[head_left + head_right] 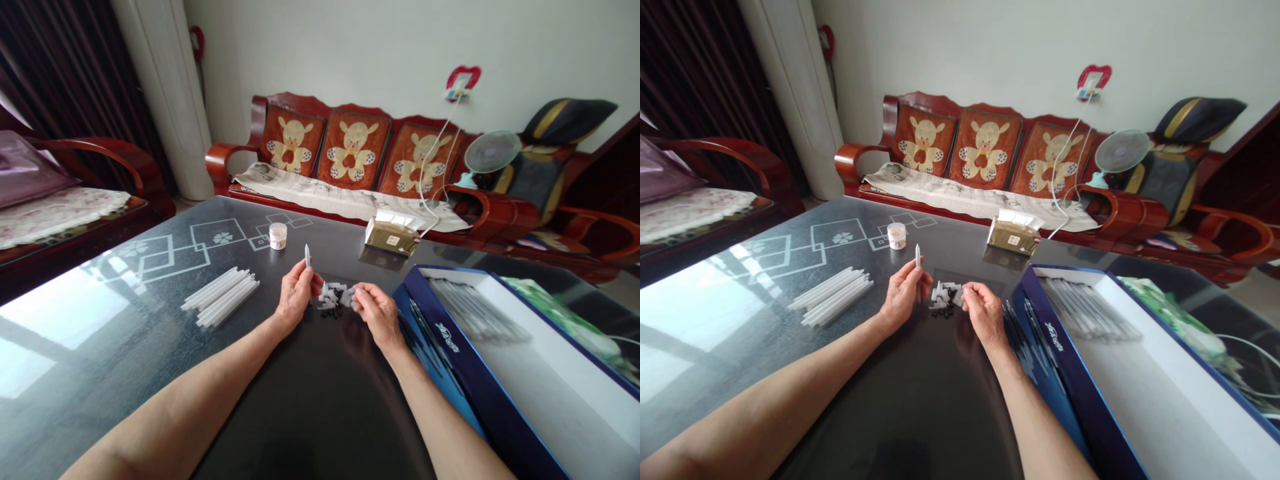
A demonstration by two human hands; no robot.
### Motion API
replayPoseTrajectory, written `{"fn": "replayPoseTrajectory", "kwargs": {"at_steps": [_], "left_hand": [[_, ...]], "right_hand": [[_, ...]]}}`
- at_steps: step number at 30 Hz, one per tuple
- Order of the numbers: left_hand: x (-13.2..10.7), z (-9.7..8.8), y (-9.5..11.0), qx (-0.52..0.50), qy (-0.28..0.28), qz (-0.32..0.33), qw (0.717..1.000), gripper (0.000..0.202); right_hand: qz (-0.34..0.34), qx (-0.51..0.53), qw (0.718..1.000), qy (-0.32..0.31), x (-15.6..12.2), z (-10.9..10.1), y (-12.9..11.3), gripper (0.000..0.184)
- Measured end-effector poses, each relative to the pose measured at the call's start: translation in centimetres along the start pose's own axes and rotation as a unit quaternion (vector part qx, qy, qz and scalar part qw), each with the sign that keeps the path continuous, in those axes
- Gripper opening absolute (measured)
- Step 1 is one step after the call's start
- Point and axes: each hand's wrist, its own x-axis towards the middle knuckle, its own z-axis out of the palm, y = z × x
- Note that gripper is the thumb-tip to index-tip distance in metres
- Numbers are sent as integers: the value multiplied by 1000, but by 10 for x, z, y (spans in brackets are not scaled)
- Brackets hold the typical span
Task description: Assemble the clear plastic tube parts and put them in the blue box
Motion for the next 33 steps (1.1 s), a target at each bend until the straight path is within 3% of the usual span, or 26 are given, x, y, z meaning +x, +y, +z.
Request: {"fn": "replayPoseTrajectory", "kwargs": {"at_steps": [5, 9, 11, 14, 16, 18, 25, 28, 30, 33], "left_hand": [[-1, -5, -5, 126, -6, 53, 991, 37], [-5, -8, -6, 295, 16, 183, 938, 29], [-7, -9, -6, 351, 14, 235, 906, 28], [-8, -10, -9, 375, -3, 264, 889, 27], [-8, -10, -10, 380, -11, 268, 885, 27], [-8, -10, -11, 383, -17, 265, 885, 27], [-11, -8, -7, 397, -39, 245, 884, 28], [-12, -8, -8, 403, -46, 245, 881, 27], [-12, -9, -9, 409, -59, 256, 874, 27], [-13, -10, -11, 431, -95, 278, 854, 28]], "right_hand": [[-19, -67, 997, 27, 2, -2, 2, 20], [-110, -135, 985, 10, 2, -1, 4, 20], [-190, -192, 962, -49, -1, 1, 2, 28], [-277, -290, 905, -140, -7, 5, -3, 41], [-285, -344, 879, -167, -11, 8, -5, 41], [-279, -368, 871, -169, -13, 9, -5, 36], [-292, -321, 888, -153, -10, 9, -1, 32], [-272, -283, 911, -125, -10, 10, -1, 34], [-235, -226, 942, -74, -9, 11, -2, 34], [-117, -92, 989, 1, -4, 11, -2, 35]]}}
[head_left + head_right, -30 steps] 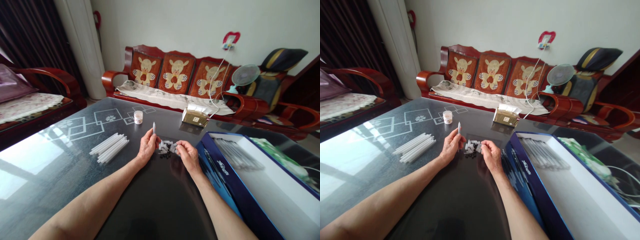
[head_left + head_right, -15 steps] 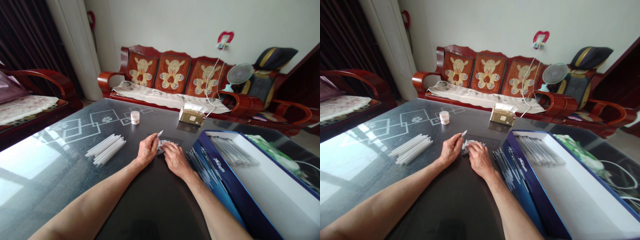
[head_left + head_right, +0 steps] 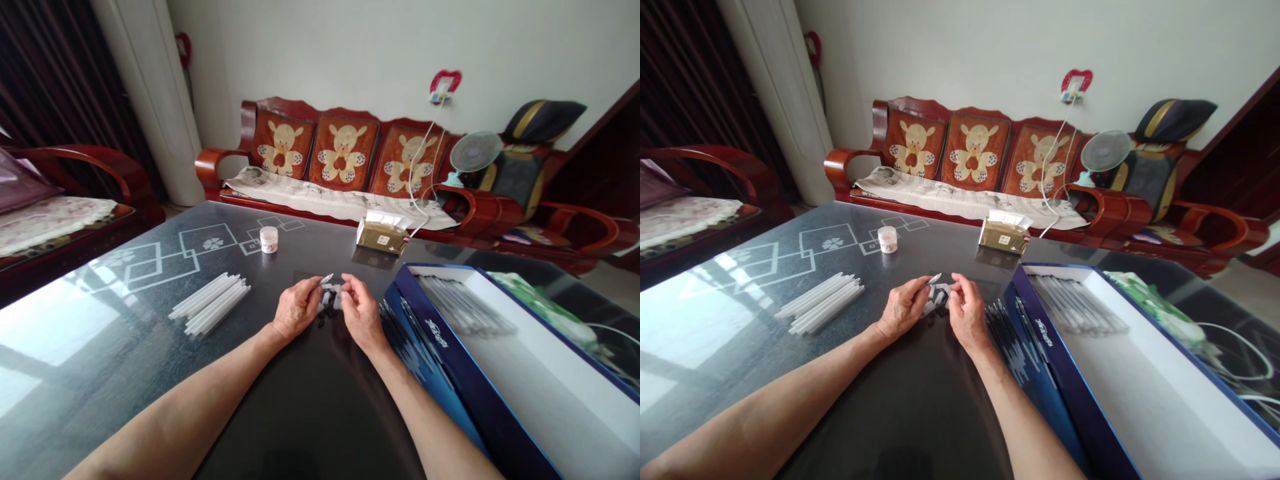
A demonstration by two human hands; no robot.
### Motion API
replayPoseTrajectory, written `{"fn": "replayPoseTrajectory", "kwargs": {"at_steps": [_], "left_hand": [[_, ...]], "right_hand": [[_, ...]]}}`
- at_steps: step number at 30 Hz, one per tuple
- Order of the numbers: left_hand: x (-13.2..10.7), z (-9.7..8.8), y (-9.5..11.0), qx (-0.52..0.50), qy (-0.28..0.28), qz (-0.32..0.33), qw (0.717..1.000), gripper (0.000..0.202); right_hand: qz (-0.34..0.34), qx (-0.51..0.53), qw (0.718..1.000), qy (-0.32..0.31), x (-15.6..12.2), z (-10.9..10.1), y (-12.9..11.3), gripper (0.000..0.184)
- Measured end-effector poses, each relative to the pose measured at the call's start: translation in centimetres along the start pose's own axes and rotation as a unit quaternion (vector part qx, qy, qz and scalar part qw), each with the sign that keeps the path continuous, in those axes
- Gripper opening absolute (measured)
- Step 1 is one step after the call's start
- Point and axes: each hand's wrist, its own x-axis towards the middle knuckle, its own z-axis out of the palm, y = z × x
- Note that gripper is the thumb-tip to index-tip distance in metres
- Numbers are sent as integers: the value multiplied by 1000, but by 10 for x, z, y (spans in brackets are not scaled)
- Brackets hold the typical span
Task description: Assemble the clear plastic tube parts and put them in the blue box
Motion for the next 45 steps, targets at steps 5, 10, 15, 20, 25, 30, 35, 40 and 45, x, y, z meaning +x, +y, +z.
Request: {"fn": "replayPoseTrajectory", "kwargs": {"at_steps": [5, 10, 15, 20, 25, 30, 35, 40, 45], "left_hand": [[-3, 1, 1, 58, -65, 43, 995, 30], [-4, -2, 5, 88, -102, 61, 989, 32], [-3, -4, 7, 92, -114, 62, 987, 34], [-4, -3, 7, 113, -98, 51, 987, 34], [-3, -4, 10, 143, -120, 56, 981, 34], [-3, -5, 10, 145, -130, 51, 979, 33], [-3, -4, 9, 137, -123, 51, 982, 34], [-2, -3, 12, 160, -118, 32, 980, 33], [-2, -5, 14, 176, -141, 34, 974, 30]], "right_hand": [[176, 194, 965, 19, 5, 2, 2, 38], [192, 237, 952, -29, 0, 4, -7, 38], [201, 264, 941, -62, -1, 5, -9, 39], [241, 373, 896, 24, 7, 0, 2, 38], [221, 373, 901, 31, 10, -4, 3, 35], [211, 342, 915, 20, 5, 1, -1, 35], [172, 281, 944, 2, 2, 1, -7, 34], [165, 275, 947, -26, 2, -1, -9, 37], [184, 274, 943, -32, 2, -2, -9, 34]]}}
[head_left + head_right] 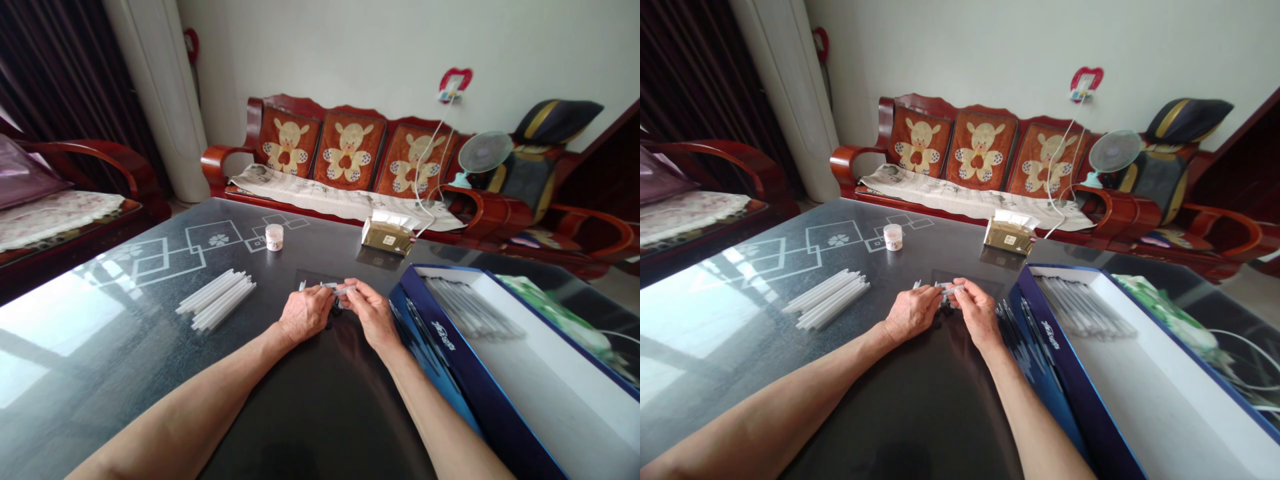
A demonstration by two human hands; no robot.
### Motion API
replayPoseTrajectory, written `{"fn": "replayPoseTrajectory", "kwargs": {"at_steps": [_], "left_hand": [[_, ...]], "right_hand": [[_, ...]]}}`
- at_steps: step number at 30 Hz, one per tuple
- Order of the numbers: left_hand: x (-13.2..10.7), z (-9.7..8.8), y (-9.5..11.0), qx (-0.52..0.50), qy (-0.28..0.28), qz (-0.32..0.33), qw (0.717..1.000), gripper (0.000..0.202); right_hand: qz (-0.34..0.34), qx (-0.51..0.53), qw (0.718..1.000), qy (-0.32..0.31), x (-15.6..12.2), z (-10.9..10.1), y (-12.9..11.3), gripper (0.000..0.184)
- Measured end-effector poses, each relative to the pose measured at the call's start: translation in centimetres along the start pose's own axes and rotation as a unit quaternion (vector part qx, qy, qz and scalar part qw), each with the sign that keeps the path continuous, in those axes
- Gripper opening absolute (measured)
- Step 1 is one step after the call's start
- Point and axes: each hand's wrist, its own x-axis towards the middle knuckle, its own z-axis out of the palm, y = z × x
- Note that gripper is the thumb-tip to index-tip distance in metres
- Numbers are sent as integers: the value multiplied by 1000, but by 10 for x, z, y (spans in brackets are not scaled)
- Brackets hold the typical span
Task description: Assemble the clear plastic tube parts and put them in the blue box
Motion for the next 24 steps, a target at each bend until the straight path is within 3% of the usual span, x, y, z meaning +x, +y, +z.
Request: {"fn": "replayPoseTrajectory", "kwargs": {"at_steps": [11, 24], "left_hand": [[-2, 0, -2, 131, 60, 82, 986, 21], [-5, 4, -2, 160, 60, 124, 977, 23]], "right_hand": [[79, 41, 995, 35, -3, 4, -7, 34], [210, 34, 976, 54, -2, 2, -17, 22]]}}
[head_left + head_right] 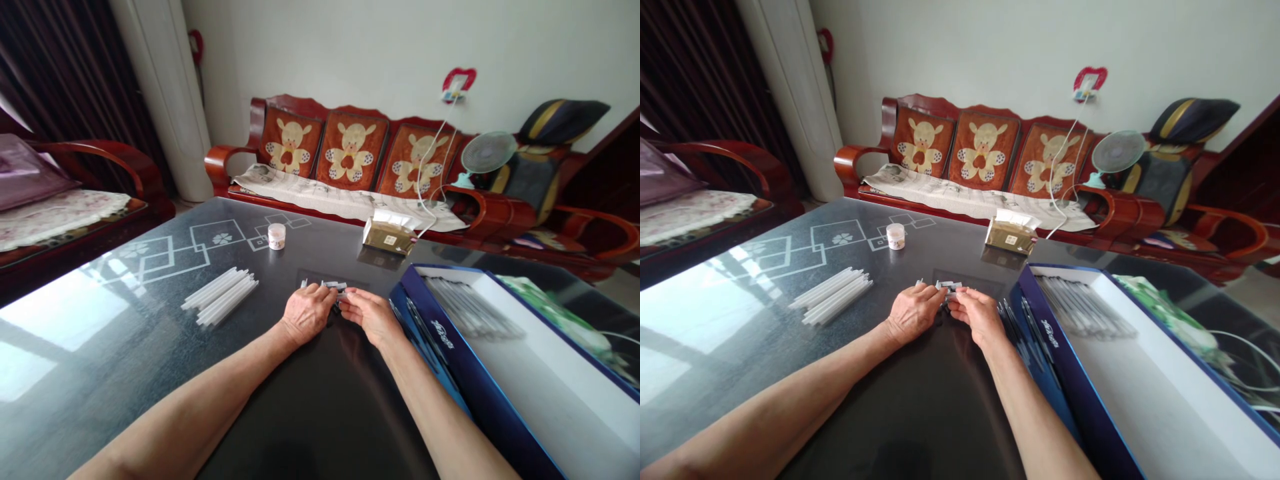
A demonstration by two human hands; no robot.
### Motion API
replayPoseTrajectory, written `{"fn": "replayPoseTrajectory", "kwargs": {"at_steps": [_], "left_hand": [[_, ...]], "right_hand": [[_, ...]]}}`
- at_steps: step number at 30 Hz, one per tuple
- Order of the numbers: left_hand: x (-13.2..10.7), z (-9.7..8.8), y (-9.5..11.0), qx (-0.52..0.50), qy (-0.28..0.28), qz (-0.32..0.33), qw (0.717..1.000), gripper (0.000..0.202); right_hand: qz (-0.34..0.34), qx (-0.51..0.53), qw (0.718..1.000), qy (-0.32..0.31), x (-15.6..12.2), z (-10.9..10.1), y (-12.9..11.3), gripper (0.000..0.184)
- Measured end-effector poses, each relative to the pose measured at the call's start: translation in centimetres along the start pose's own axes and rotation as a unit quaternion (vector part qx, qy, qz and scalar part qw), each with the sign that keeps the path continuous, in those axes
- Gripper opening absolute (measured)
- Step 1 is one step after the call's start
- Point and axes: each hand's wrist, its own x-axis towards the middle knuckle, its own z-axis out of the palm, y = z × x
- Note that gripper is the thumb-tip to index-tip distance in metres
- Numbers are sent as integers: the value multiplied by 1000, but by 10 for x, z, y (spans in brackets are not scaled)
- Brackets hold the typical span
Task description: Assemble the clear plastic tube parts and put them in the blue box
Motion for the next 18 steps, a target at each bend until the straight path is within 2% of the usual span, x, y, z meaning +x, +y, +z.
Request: {"fn": "replayPoseTrajectory", "kwargs": {"at_steps": [3, 5, 7, 10, 13, 16, 18], "left_hand": [[2, 1, -2, 3, 14, -5, 1000, 23], [3, 1, -4, 9, 30, -10, 999, 23], [5, 0, -6, 11, 49, -10, 999, 23], [5, -1, -7, -4, 77, 1, 997, 24], [5, 0, -8, -28, 89, 15, 996, 26], [5, -1, -8, -47, 84, 25, 995, 30], [5, -2, -8, -54, 95, 13, 994, 36]], "right_hand": [[-33, -21, 999, -19, 2, -1, 2, 24], [-94, -57, 993, -30, 4, -2, 4, 24], [-171, -139, 975, -31, 5, -3, 5, 22], [-278, -287, 916, -34, 3, -7, 3, 18], [-361, -416, 833, -52, -4, -7, -4, 16], [-385, -540, 747, -55, -14, -4, -15, 18], [-378, -584, 718, -38, -19, -5, -26, 19]]}}
